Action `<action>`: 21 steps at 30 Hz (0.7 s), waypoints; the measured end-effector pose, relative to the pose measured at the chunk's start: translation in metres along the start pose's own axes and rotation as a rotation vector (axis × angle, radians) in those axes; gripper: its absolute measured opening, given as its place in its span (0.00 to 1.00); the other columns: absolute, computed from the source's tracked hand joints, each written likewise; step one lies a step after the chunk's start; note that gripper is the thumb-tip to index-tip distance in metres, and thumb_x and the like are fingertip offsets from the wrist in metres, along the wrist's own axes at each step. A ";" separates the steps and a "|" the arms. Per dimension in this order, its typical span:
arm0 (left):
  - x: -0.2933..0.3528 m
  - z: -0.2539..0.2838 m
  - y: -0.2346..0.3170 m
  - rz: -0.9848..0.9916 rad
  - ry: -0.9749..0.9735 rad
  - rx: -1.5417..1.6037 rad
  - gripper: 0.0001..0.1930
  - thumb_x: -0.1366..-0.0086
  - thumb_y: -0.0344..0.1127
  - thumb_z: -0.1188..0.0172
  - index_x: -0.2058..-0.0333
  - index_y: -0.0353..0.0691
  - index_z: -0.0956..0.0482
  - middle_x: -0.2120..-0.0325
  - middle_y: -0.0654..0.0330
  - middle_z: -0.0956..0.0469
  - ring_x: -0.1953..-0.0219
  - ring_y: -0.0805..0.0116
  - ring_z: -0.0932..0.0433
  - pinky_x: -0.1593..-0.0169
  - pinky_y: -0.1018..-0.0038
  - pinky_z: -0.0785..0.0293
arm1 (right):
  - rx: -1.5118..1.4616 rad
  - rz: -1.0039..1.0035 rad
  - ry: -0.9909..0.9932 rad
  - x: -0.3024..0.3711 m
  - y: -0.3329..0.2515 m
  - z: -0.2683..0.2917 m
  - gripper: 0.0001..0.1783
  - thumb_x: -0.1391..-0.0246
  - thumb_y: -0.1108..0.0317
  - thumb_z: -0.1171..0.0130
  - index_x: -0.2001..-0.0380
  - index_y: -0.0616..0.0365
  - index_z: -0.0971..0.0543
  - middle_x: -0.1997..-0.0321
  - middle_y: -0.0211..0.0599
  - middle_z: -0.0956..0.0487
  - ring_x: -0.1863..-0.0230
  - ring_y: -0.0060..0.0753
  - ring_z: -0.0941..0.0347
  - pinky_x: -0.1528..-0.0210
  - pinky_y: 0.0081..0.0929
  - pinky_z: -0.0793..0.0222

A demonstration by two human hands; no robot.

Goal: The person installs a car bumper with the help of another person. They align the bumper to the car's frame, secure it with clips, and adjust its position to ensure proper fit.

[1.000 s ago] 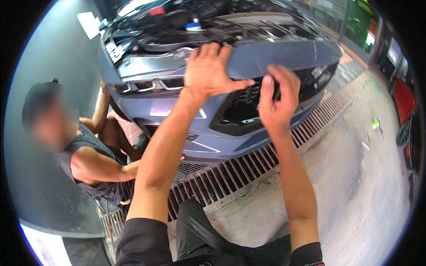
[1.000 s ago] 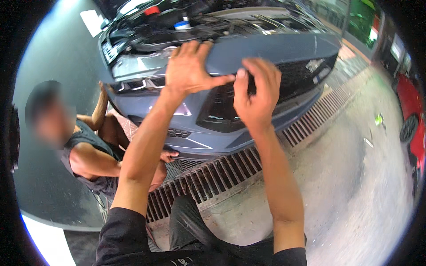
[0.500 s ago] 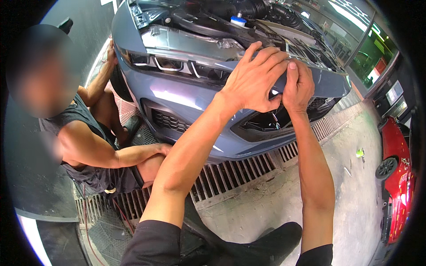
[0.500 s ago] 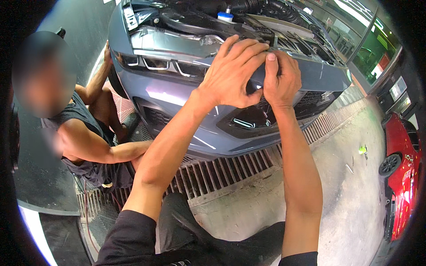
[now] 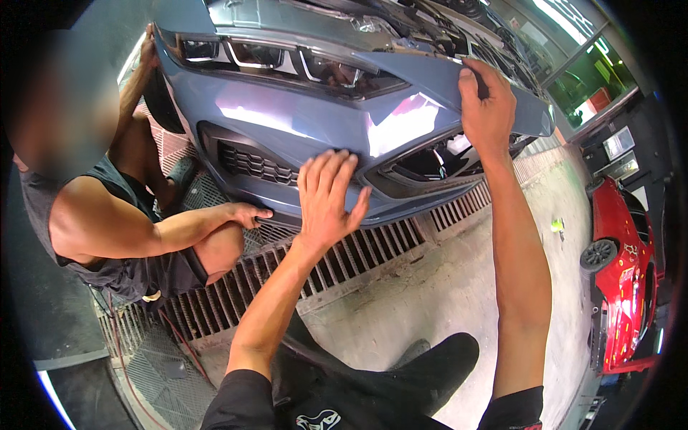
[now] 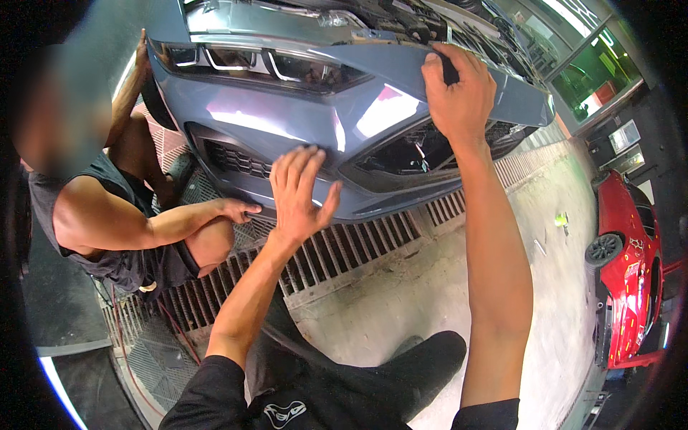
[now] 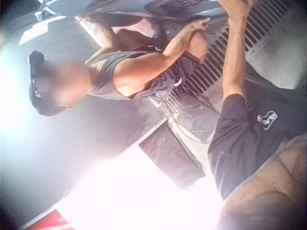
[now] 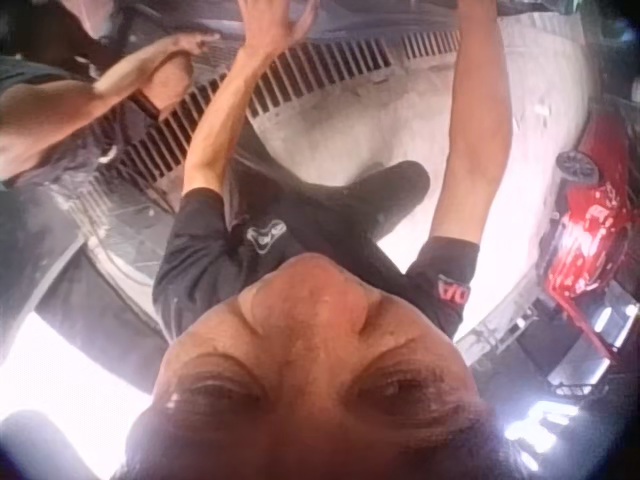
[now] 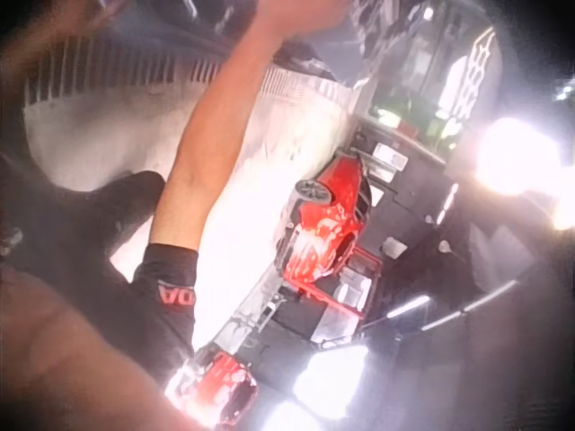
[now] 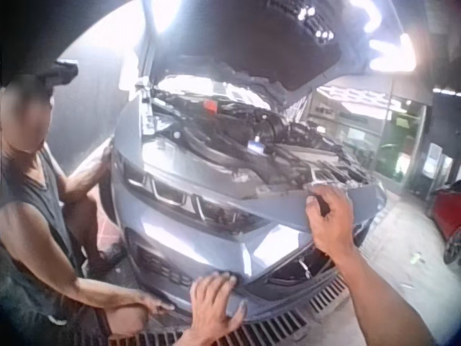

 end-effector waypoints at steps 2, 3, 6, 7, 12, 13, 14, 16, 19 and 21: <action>-0.015 -0.009 -0.001 0.009 -0.009 -0.028 0.37 0.36 0.46 0.26 0.32 0.37 0.26 0.34 0.51 0.25 0.29 0.47 0.31 0.26 0.45 0.44 | -0.029 -0.022 -0.004 -0.001 0.001 -0.001 0.15 0.39 0.56 0.33 0.56 0.54 0.11 0.52 0.43 0.11 0.47 0.50 0.16 0.42 0.42 0.24; -0.026 -0.015 0.006 0.008 -0.025 -0.039 0.38 0.36 0.47 0.26 0.31 0.37 0.27 0.32 0.51 0.26 0.28 0.47 0.31 0.25 0.44 0.45 | -0.010 -0.010 0.000 0.000 0.004 0.002 0.16 0.39 0.56 0.33 0.55 0.53 0.10 0.52 0.43 0.11 0.47 0.50 0.16 0.41 0.42 0.24; -0.045 -0.032 0.013 0.002 -0.041 -0.096 0.40 0.33 0.52 0.29 0.29 0.38 0.28 0.29 0.53 0.28 0.25 0.50 0.34 0.23 0.41 0.50 | -0.006 -0.025 -0.001 0.001 0.005 -0.001 0.16 0.39 0.55 0.33 0.55 0.52 0.10 0.52 0.43 0.11 0.48 0.50 0.16 0.40 0.42 0.23; -0.049 -0.037 0.014 -0.001 -0.039 -0.114 0.40 0.32 0.54 0.30 0.28 0.38 0.29 0.29 0.55 0.29 0.24 0.51 0.35 0.22 0.40 0.51 | 0.008 -0.036 0.002 0.002 0.004 -0.002 0.17 0.39 0.54 0.33 0.54 0.52 0.09 0.51 0.42 0.11 0.48 0.51 0.16 0.40 0.42 0.24; -0.057 -0.049 0.019 0.015 -0.004 -0.132 0.45 0.35 0.59 0.30 0.27 0.38 0.30 0.26 0.53 0.30 0.24 0.51 0.35 0.22 0.40 0.55 | 0.020 -0.014 -0.001 -0.001 0.004 0.003 0.17 0.38 0.55 0.34 0.53 0.53 0.10 0.51 0.44 0.11 0.47 0.51 0.16 0.40 0.41 0.24; -0.056 -0.051 0.018 0.016 0.000 -0.126 0.45 0.35 0.59 0.30 0.27 0.38 0.31 0.27 0.53 0.30 0.24 0.51 0.34 0.22 0.40 0.55 | 0.038 0.004 0.001 0.000 0.003 0.005 0.17 0.38 0.55 0.35 0.53 0.53 0.10 0.51 0.45 0.11 0.47 0.51 0.16 0.40 0.41 0.24; -0.053 -0.051 0.014 0.016 0.003 -0.116 0.46 0.34 0.61 0.31 0.26 0.40 0.31 0.26 0.54 0.31 0.24 0.52 0.34 0.22 0.41 0.54 | 0.023 -0.049 -0.029 0.004 0.007 0.002 0.18 0.36 0.55 0.36 0.51 0.54 0.10 0.50 0.45 0.12 0.46 0.49 0.17 0.39 0.39 0.25; -0.056 -0.049 0.003 0.010 -0.010 -0.157 0.49 0.37 0.69 0.32 0.26 0.42 0.30 0.26 0.55 0.30 0.23 0.52 0.36 0.22 0.39 0.54 | -0.029 -0.139 -0.071 0.004 0.008 -0.008 0.20 0.32 0.54 0.39 0.47 0.55 0.11 0.47 0.46 0.12 0.43 0.44 0.18 0.36 0.34 0.28; -0.062 -0.041 -0.003 0.055 -0.011 -0.229 0.52 0.39 0.78 0.36 0.28 0.44 0.28 0.29 0.56 0.28 0.23 0.52 0.38 0.23 0.36 0.55 | -0.049 -0.101 -0.053 0.004 0.013 -0.007 0.19 0.32 0.55 0.40 0.47 0.54 0.11 0.47 0.45 0.12 0.43 0.45 0.18 0.35 0.35 0.28; -0.063 -0.031 -0.008 0.034 0.013 -0.251 0.52 0.40 0.81 0.38 0.29 0.46 0.25 0.31 0.56 0.26 0.23 0.51 0.39 0.24 0.35 0.55 | -0.054 -0.098 -0.047 0.007 0.014 -0.003 0.19 0.31 0.58 0.41 0.48 0.58 0.12 0.49 0.47 0.13 0.45 0.46 0.18 0.38 0.36 0.27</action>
Point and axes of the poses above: each hand's wrist, its own x-axis away from the middle knuckle, its own z-axis out of the back of the hand, y = z × x, the point moved 8 cm from there along -x, towards the middle knuckle
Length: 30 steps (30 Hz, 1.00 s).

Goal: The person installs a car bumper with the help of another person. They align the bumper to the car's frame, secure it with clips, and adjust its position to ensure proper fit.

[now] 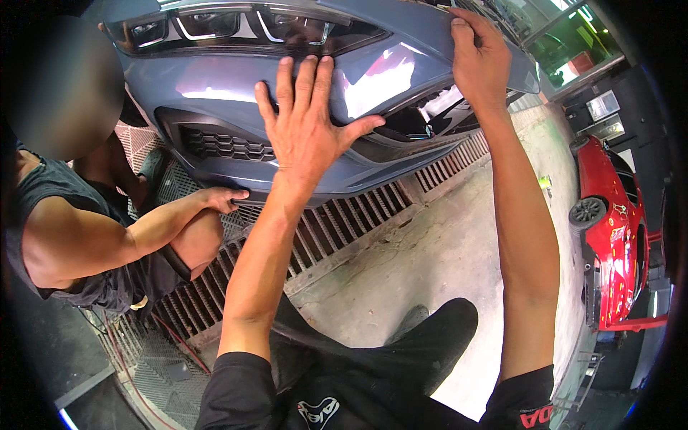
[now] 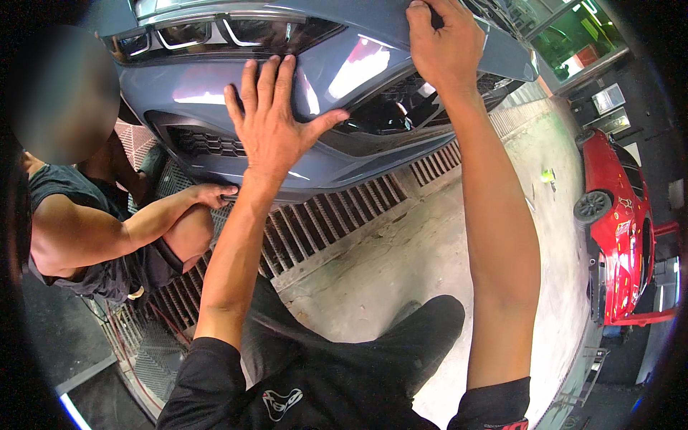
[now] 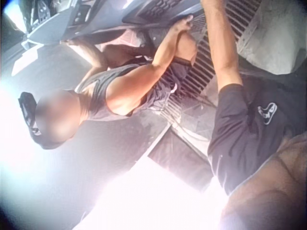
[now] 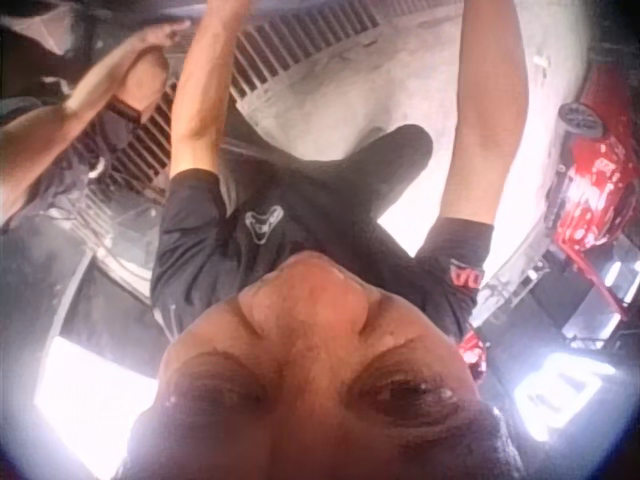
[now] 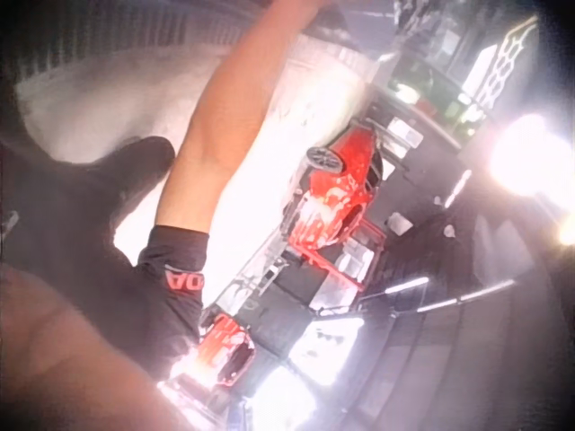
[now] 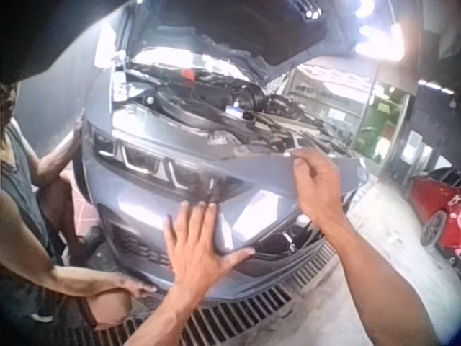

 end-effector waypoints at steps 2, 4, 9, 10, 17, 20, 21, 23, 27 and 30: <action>-0.005 0.012 -0.017 -0.021 0.039 -0.046 0.46 0.36 0.81 0.42 0.34 0.48 0.21 0.33 0.57 0.25 0.24 0.50 0.38 0.25 0.33 0.53 | -0.038 -0.012 0.008 0.003 -0.009 -0.002 0.17 0.29 0.62 0.43 0.50 0.65 0.15 0.53 0.51 0.13 0.49 0.46 0.16 0.44 0.37 0.23; -0.014 0.016 -0.044 -0.005 0.054 -0.133 0.42 0.32 0.76 0.42 0.35 0.47 0.20 0.34 0.56 0.25 0.24 0.49 0.37 0.25 0.33 0.53 | -0.045 -0.045 0.006 0.001 -0.011 0.003 0.14 0.32 0.66 0.40 0.52 0.65 0.14 0.52 0.49 0.12 0.49 0.43 0.16 0.43 0.35 0.24; -0.020 0.017 -0.051 -0.033 0.183 -0.168 0.30 0.26 0.64 0.40 0.43 0.44 0.17 0.41 0.52 0.23 0.29 0.42 0.33 0.29 0.34 0.43 | 0.017 -0.022 0.008 0.000 -0.011 0.002 0.17 0.32 0.62 0.40 0.49 0.60 0.12 0.48 0.48 0.12 0.45 0.45 0.17 0.40 0.36 0.25; -0.022 0.014 -0.044 -0.047 0.184 -0.158 0.27 0.24 0.61 0.41 0.45 0.43 0.17 0.42 0.49 0.23 0.32 0.40 0.32 0.29 0.35 0.42 | 0.050 0.002 0.010 -0.001 -0.004 0.002 0.18 0.32 0.59 0.40 0.48 0.57 0.12 0.47 0.46 0.12 0.44 0.46 0.18 0.37 0.37 0.27; -0.025 0.003 -0.005 -0.086 0.110 -0.097 0.24 0.26 0.56 0.39 0.49 0.39 0.17 0.44 0.49 0.23 0.37 0.41 0.30 0.29 0.37 0.41 | 0.121 0.124 0.062 -0.005 -0.010 0.000 0.17 0.38 0.56 0.36 0.53 0.53 0.10 0.51 0.46 0.11 0.48 0.52 0.16 0.41 0.41 0.24; -0.030 0.006 0.010 -0.048 0.123 0.008 0.22 0.25 0.54 0.39 0.49 0.39 0.17 0.46 0.49 0.23 0.38 0.41 0.31 0.29 0.37 0.41 | 0.037 0.034 0.042 -0.006 -0.011 0.005 0.16 0.37 0.60 0.37 0.52 0.54 0.10 0.50 0.44 0.11 0.45 0.51 0.17 0.38 0.41 0.25; -0.031 0.009 0.007 -0.042 0.137 0.041 0.22 0.25 0.53 0.40 0.49 0.39 0.17 0.46 0.49 0.23 0.39 0.41 0.31 0.29 0.37 0.41 | 0.029 0.015 0.032 -0.006 -0.012 0.004 0.16 0.37 0.60 0.38 0.52 0.54 0.10 0.50 0.44 0.11 0.45 0.51 0.17 0.38 0.41 0.25; -0.030 0.014 -0.004 -0.106 0.107 0.041 0.19 0.25 0.52 0.39 0.49 0.44 0.16 0.46 0.55 0.22 0.39 0.48 0.29 0.30 0.39 0.39 | 0.061 0.023 0.034 -0.006 -0.017 0.002 0.16 0.36 0.61 0.38 0.51 0.54 0.10 0.49 0.43 0.11 0.44 0.51 0.17 0.37 0.40 0.25; -0.035 0.032 -0.040 -0.269 0.014 -0.026 0.16 0.26 0.51 0.37 0.47 0.51 0.15 0.46 0.62 0.21 0.40 0.55 0.26 0.28 0.42 0.38 | 0.060 -0.010 0.014 -0.002 -0.012 0.002 0.16 0.36 0.62 0.38 0.50 0.53 0.11 0.47 0.42 0.11 0.43 0.50 0.17 0.36 0.41 0.26; -0.047 0.043 -0.073 -0.324 -0.014 -0.089 0.17 0.27 0.49 0.36 0.45 0.51 0.16 0.46 0.61 0.21 0.39 0.54 0.25 0.26 0.42 0.38 | 0.000 0.028 0.014 -0.004 -0.002 0.003 0.15 0.37 0.62 0.37 0.51 0.52 0.11 0.47 0.41 0.12 0.42 0.50 0.18 0.36 0.42 0.26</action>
Point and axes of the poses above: each hand's wrist, its own x-axis away from the middle knuckle, its own z-axis out of the back of the hand, y = z × x, the point moved 8 cm from there along -x, towards the middle knuckle
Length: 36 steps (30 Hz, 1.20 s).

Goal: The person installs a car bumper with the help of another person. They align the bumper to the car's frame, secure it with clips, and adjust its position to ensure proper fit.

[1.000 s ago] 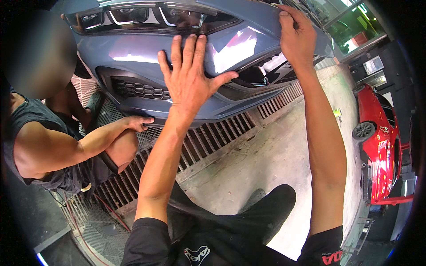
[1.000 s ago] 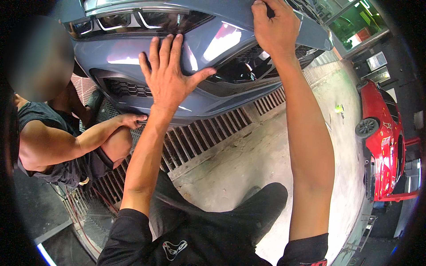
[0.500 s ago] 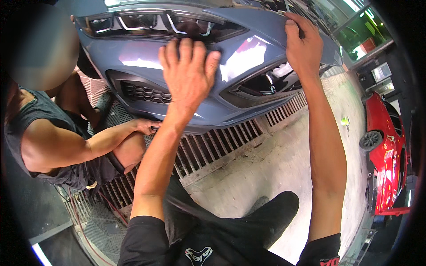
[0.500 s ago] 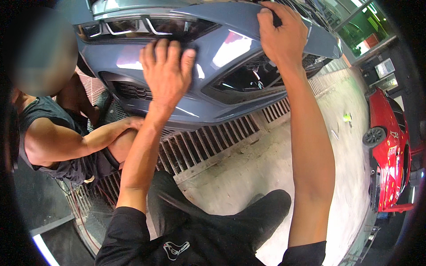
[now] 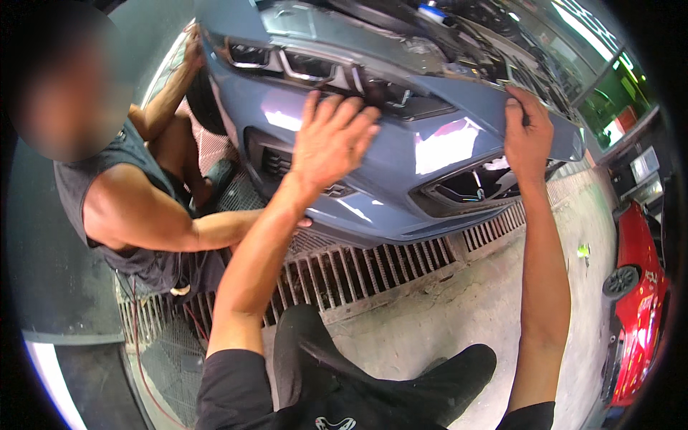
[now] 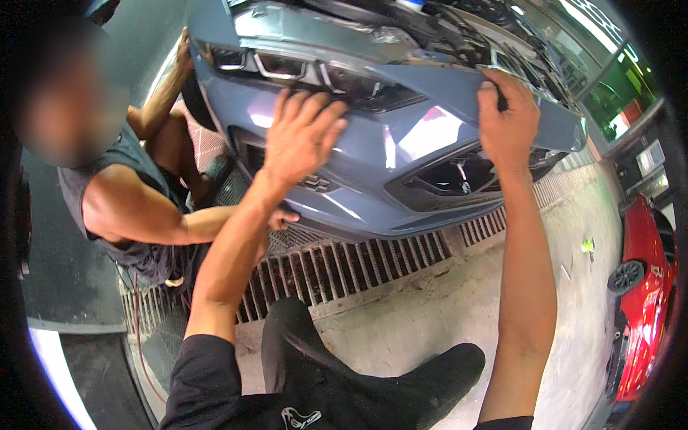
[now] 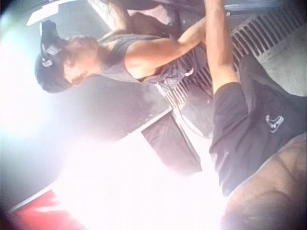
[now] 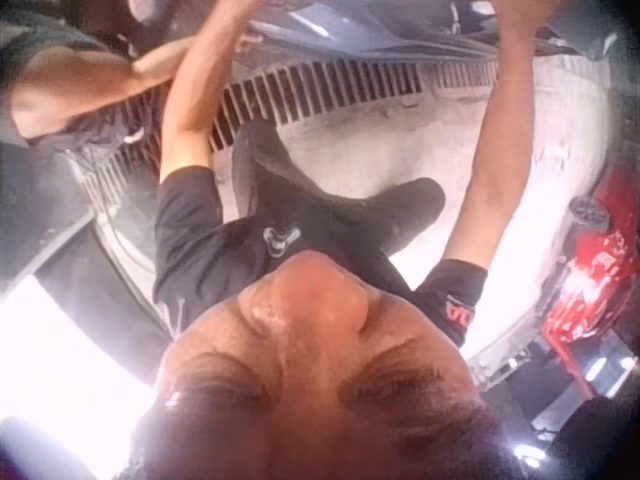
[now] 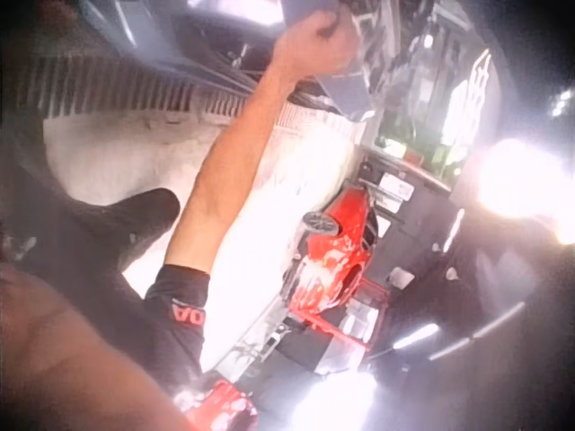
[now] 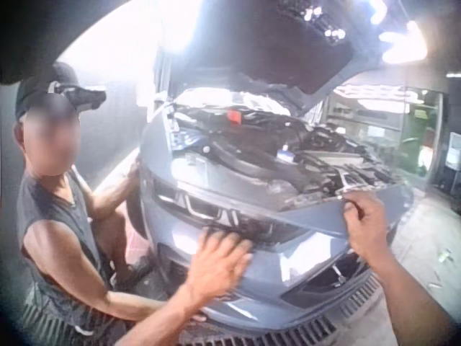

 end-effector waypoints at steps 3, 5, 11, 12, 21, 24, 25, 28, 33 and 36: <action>0.001 0.014 -0.041 0.049 -0.004 -0.092 0.18 0.27 0.47 0.36 0.44 0.47 0.17 0.46 0.56 0.21 0.38 0.51 0.26 0.27 0.42 0.39 | 0.093 0.028 0.041 -0.004 -0.011 0.006 0.14 0.38 0.63 0.36 0.53 0.53 0.10 0.49 0.41 0.11 0.45 0.49 0.17 0.38 0.42 0.24; 0.008 0.017 -0.070 0.183 0.046 -0.062 0.20 0.26 0.48 0.36 0.44 0.42 0.20 0.44 0.50 0.22 0.36 0.47 0.27 0.27 0.42 0.40 | 0.069 0.055 0.073 -0.003 -0.009 0.009 0.13 0.40 0.63 0.35 0.55 0.54 0.10 0.50 0.40 0.11 0.47 0.48 0.16 0.38 0.42 0.24; 0.022 0.014 -0.071 0.377 0.136 -0.167 0.23 0.22 0.45 0.41 0.40 0.32 0.26 0.35 0.36 0.31 0.32 0.35 0.33 0.27 0.45 0.42 | 0.060 0.073 0.106 -0.001 -0.017 0.004 0.13 0.42 0.63 0.34 0.56 0.53 0.10 0.52 0.36 0.10 0.48 0.47 0.16 0.39 0.41 0.25; 0.027 0.011 -0.065 0.408 0.141 -0.176 0.24 0.22 0.44 0.41 0.40 0.28 0.27 0.34 0.33 0.33 0.30 0.33 0.35 0.27 0.43 0.43 | 0.092 0.071 0.111 -0.001 -0.023 -0.001 0.14 0.43 0.64 0.33 0.55 0.52 0.10 0.51 0.38 0.10 0.47 0.47 0.17 0.37 0.43 0.26; 0.003 -0.028 0.039 -0.064 -0.089 0.117 0.27 0.26 0.55 0.40 0.41 0.38 0.21 0.43 0.49 0.24 0.37 0.46 0.29 0.26 0.42 0.42 | 0.102 0.054 0.030 -0.002 -0.017 0.006 0.15 0.38 0.68 0.37 0.51 0.57 0.12 0.47 0.43 0.12 0.42 0.51 0.19 0.33 0.46 0.29; 0.016 -0.003 -0.040 -0.040 -0.034 0.043 0.25 0.28 0.51 0.37 0.41 0.41 0.21 0.44 0.51 0.25 0.38 0.47 0.28 0.25 0.43 0.41 | 0.079 0.037 0.002 -0.003 -0.013 0.000 0.16 0.37 0.67 0.37 0.48 0.56 0.12 0.45 0.43 0.13 0.39 0.51 0.20 0.31 0.45 0.31; 0.017 0.008 -0.064 -0.057 -0.005 0.044 0.24 0.29 0.48 0.35 0.41 0.41 0.22 0.44 0.50 0.25 0.39 0.46 0.27 0.26 0.43 0.40 | 0.087 0.035 0.000 -0.003 -0.012 0.002 0.16 0.37 0.67 0.37 0.48 0.56 0.12 0.44 0.42 0.13 0.39 0.50 0.20 0.31 0.45 0.31; 0.023 0.036 -0.146 0.013 0.070 0.035 0.19 0.28 0.43 0.37 0.45 0.39 0.21 0.47 0.48 0.24 0.40 0.43 0.27 0.29 0.42 0.37 | 0.116 0.030 -0.010 -0.002 -0.008 0.002 0.16 0.35 0.66 0.38 0.47 0.56 0.13 0.43 0.43 0.14 0.39 0.50 0.20 0.32 0.44 0.30; 0.024 0.064 -0.242 0.276 0.092 -0.087 0.12 0.23 0.39 0.41 0.48 0.38 0.19 0.43 0.46 0.22 0.38 0.41 0.26 0.33 0.52 0.29 | 0.058 0.026 -0.013 -0.003 -0.009 -0.002 0.17 0.34 0.65 0.39 0.47 0.58 0.13 0.43 0.46 0.14 0.39 0.52 0.19 0.32 0.44 0.30; 0.004 0.071 -0.244 0.343 -0.075 -0.179 0.14 0.24 0.45 0.36 0.52 0.42 0.16 0.50 0.56 0.16 0.46 0.48 0.18 0.46 0.54 0.20 | 0.080 0.031 -0.030 -0.001 -0.011 -0.002 0.17 0.33 0.65 0.40 0.46 0.59 0.13 0.43 0.48 0.14 0.39 0.52 0.19 0.31 0.43 0.30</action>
Point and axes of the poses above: each hand's wrist, its own x-axis away from the middle knuckle, its own z-axis out of the back of the hand, y = z × x, the point moved 8 cm from there along -x, towards the middle knuckle
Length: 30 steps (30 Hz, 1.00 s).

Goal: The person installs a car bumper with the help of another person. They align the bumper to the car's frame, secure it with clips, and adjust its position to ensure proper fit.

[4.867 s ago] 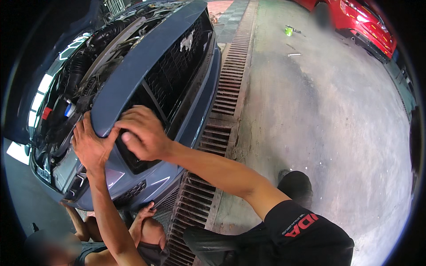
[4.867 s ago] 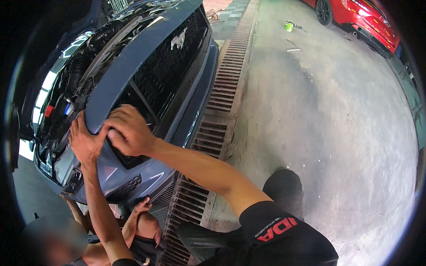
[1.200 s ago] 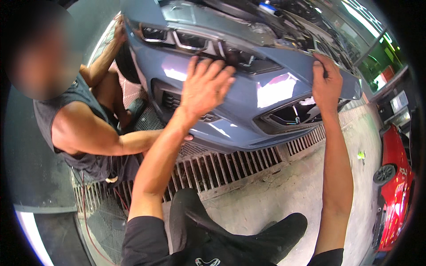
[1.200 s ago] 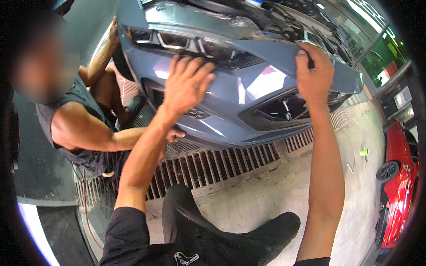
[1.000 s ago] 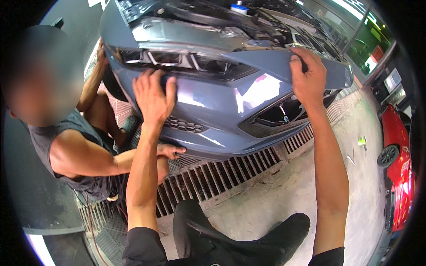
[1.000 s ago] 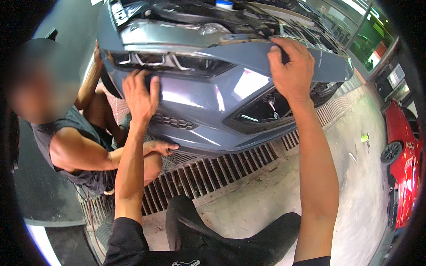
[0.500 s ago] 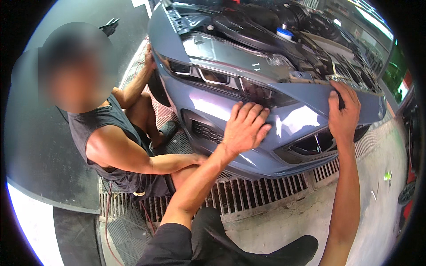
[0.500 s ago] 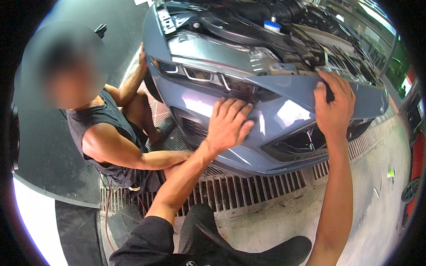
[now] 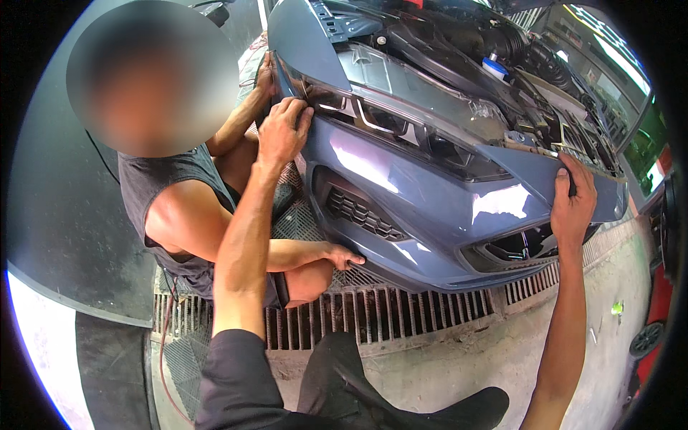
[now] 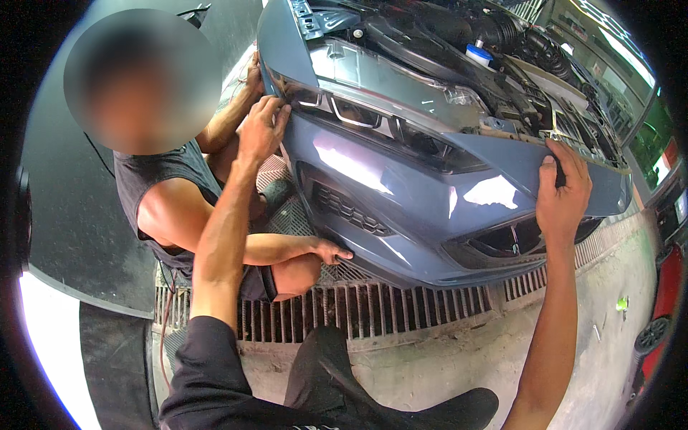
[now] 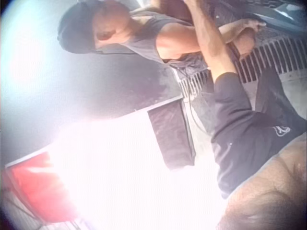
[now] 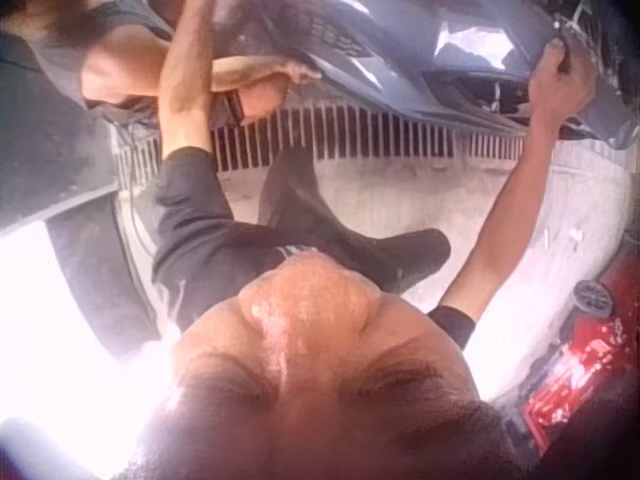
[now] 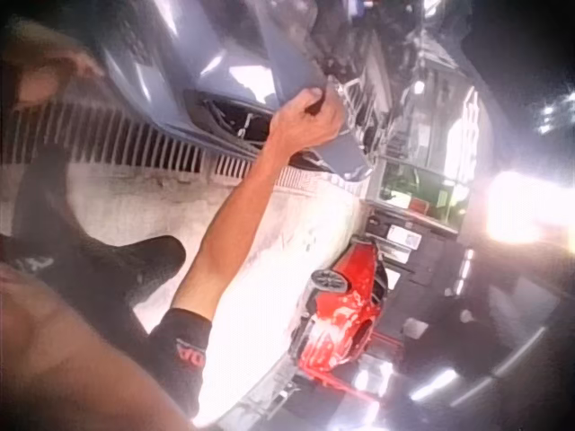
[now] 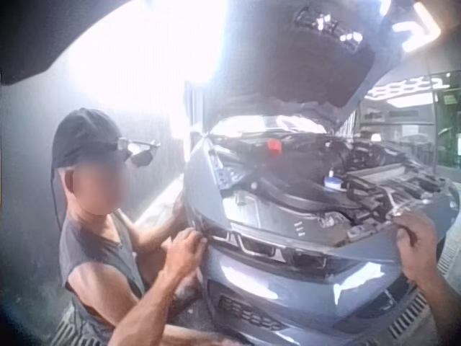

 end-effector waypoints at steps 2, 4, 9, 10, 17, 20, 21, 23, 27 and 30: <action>-0.009 0.016 0.017 -0.275 -0.078 -0.036 0.15 0.28 0.49 0.33 0.61 0.42 0.14 0.60 0.59 0.14 0.57 0.52 0.14 0.53 0.58 0.17 | -0.002 -0.004 0.007 -0.001 0.000 0.003 0.17 0.33 0.65 0.40 0.46 0.60 0.13 0.43 0.48 0.14 0.39 0.52 0.19 0.31 0.43 0.29; -0.018 0.016 0.035 -0.500 -0.185 -0.078 0.17 0.28 0.50 0.34 0.67 0.41 0.14 0.66 0.60 0.14 0.62 0.52 0.13 0.58 0.59 0.17 | -0.029 -0.017 0.003 0.000 -0.001 0.000 0.17 0.33 0.66 0.39 0.47 0.60 0.13 0.44 0.49 0.13 0.39 0.52 0.19 0.32 0.43 0.29; -0.042 0.001 0.053 -0.607 -0.313 -0.239 0.26 0.28 0.61 0.38 0.71 0.43 0.14 0.70 0.54 0.13 0.66 0.49 0.13 0.62 0.57 0.18 | -0.034 -0.009 0.011 0.000 0.006 0.007 0.17 0.35 0.68 0.38 0.47 0.60 0.12 0.45 0.49 0.13 0.41 0.50 0.18 0.33 0.41 0.28; -0.046 -0.004 0.044 -0.521 -0.363 -0.269 0.27 0.30 0.64 0.38 0.71 0.43 0.14 0.71 0.54 0.13 0.66 0.49 0.13 0.62 0.56 0.18 | -0.018 0.016 0.040 -0.004 -0.001 0.011 0.16 0.39 0.68 0.36 0.50 0.59 0.11 0.48 0.49 0.12 0.44 0.51 0.17 0.35 0.42 0.26; 0.002 0.038 0.117 -0.154 0.117 0.292 0.23 0.29 0.50 0.27 0.75 0.36 0.15 0.82 0.55 0.19 0.80 0.60 0.19 0.74 0.65 0.28 | 0.009 0.027 0.125 -0.004 -0.002 0.011 0.14 0.43 0.63 0.33 0.56 0.52 0.09 0.51 0.36 0.11 0.45 0.44 0.17 0.36 0.42 0.30; 0.054 -0.013 0.213 0.290 -0.230 0.767 0.23 0.25 0.47 0.30 0.72 0.31 0.14 0.80 0.67 0.22 0.74 0.80 0.31 0.70 0.74 0.33 | 0.048 0.006 0.141 0.002 0.002 0.013 0.14 0.43 0.63 0.34 0.56 0.51 0.09 0.50 0.33 0.11 0.45 0.40 0.18 0.34 0.41 0.33; 0.057 -0.007 0.259 0.348 -0.308 0.854 0.26 0.24 0.52 0.33 0.72 0.33 0.13 0.80 0.67 0.22 0.75 0.80 0.29 0.70 0.75 0.33 | 0.043 0.007 0.155 0.002 0.000 0.011 0.14 0.43 0.63 0.35 0.56 0.51 0.09 0.50 0.33 0.11 0.45 0.41 0.18 0.34 0.41 0.33; 0.059 -0.027 0.323 0.499 -0.407 1.129 0.29 0.24 0.60 0.35 0.66 0.33 0.13 0.74 0.62 0.16 0.76 0.76 0.22 0.72 0.75 0.29 | 0.038 0.021 0.176 0.002 0.001 0.007 0.14 0.43 0.64 0.37 0.55 0.51 0.10 0.51 0.33 0.10 0.46 0.41 0.18 0.34 0.41 0.33; 0.039 -0.054 0.380 0.875 -0.449 1.377 0.35 0.28 0.61 0.31 0.55 0.25 0.20 0.71 0.54 0.18 0.76 0.67 0.18 0.73 0.72 0.24 | -0.008 0.025 0.256 0.006 0.008 0.005 0.14 0.42 0.66 0.40 0.57 0.54 0.10 0.52 0.34 0.10 0.48 0.41 0.17 0.36 0.42 0.32; 0.037 -0.052 0.384 0.893 -0.437 1.311 0.39 0.29 0.64 0.32 0.54 0.22 0.23 0.71 0.51 0.19 0.76 0.63 0.16 0.73 0.71 0.21 | -0.039 0.008 0.269 0.004 0.007 0.007 0.16 0.42 0.68 0.43 0.53 0.56 0.13 0.53 0.40 0.11 0.49 0.45 0.17 0.37 0.45 0.31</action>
Point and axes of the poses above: each hand's wrist, its own x-axis away from the middle knuckle, its own z-axis out of the back of the hand, y = z × x, the point moved 8 cm from there along -x, towards the middle knuckle
